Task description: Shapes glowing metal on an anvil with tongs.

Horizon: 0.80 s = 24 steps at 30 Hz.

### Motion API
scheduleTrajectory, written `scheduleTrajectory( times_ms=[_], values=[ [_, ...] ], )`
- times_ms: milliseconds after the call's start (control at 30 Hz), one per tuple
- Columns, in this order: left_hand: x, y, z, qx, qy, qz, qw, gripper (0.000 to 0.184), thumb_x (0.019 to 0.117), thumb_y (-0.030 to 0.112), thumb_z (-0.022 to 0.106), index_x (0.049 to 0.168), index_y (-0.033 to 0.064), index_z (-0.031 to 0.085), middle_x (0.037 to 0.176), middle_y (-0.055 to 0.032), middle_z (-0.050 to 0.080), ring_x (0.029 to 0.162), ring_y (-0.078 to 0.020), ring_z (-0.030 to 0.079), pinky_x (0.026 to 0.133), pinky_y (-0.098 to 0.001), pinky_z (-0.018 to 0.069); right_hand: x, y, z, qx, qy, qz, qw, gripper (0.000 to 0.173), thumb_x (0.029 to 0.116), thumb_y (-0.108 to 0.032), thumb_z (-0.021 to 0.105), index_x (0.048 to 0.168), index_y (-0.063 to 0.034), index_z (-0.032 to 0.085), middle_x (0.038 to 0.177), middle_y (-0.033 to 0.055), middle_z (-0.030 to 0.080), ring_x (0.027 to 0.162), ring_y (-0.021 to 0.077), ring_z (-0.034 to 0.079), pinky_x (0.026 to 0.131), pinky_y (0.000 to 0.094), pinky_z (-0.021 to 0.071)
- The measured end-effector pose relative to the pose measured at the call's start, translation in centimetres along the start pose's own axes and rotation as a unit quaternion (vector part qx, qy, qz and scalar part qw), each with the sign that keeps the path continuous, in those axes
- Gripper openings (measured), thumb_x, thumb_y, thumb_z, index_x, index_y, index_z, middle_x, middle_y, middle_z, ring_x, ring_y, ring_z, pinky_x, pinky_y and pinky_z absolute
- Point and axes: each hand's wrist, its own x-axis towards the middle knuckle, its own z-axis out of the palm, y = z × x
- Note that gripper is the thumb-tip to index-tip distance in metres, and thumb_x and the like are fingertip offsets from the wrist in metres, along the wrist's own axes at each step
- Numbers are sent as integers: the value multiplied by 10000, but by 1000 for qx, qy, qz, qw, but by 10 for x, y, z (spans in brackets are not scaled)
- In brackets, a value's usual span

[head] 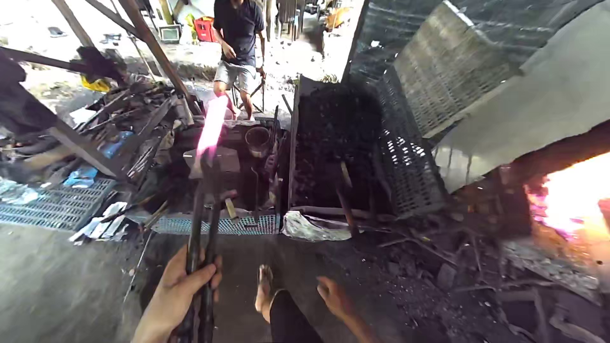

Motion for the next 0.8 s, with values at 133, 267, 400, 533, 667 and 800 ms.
scheduleTrajectory(
  times_ms=[133,267,400,533,667,800],
  values=[
    [160,10,-53,162,101,-5,982,287,929,-45,588,1192,17,494,834,-59,671,584,-165,660,504,-322,592,96,-124,-16,61,25,-133,989,399,1064,-208,525,1394,-1,609,1227,201,714,1115,300,712,1044,472,543],
    [357,-15,-103,265,162,-94,946,464,907,-30,689,1343,-5,533,998,-121,681,769,-169,688,690,-359,610,272,-231,-35,26,92,-110,989,405,1061,-224,507,1395,-21,609,1283,195,684,1194,310,665,1082,478,504],
    [512,-97,-149,371,119,-263,882,524,902,77,730,1376,-26,534,1198,-233,658,1050,-326,670,918,-522,552,434,-296,-50,-55,163,37,984,499,1043,-237,515,1517,-86,475,1463,219,537,1284,365,598,1043,516,526],
    [549,-175,-170,367,107,-285,879,634,906,155,754,1438,-29,464,1267,-248,643,1150,-353,658,998,-542,538,538,-317,-56,-115,192,150,963,677,1022,-330,578,1590,-63,324,1468,279,504,1191,428,647,934,560,578],
    [546,-191,-180,325,103,-332,879,528,993,201,661,1439,8,454,1135,-221,672,963,-332,695,868,-528,573,582,-323,-64,-124,127,209,962,748,1017,-321,614,1596,-13,254,1377,286,592,1219,423,643,1003,567,540],
    [519,-205,-196,91,160,-274,944,674,814,-74,723,1431,0,462,1016,-154,669,774,-227,682,674,-396,602,600,-330,-80,33,153,211,965,584,943,-207,700,1413,73,498,1263,303,641,1120,416,672,952,579,547]
  ],
)
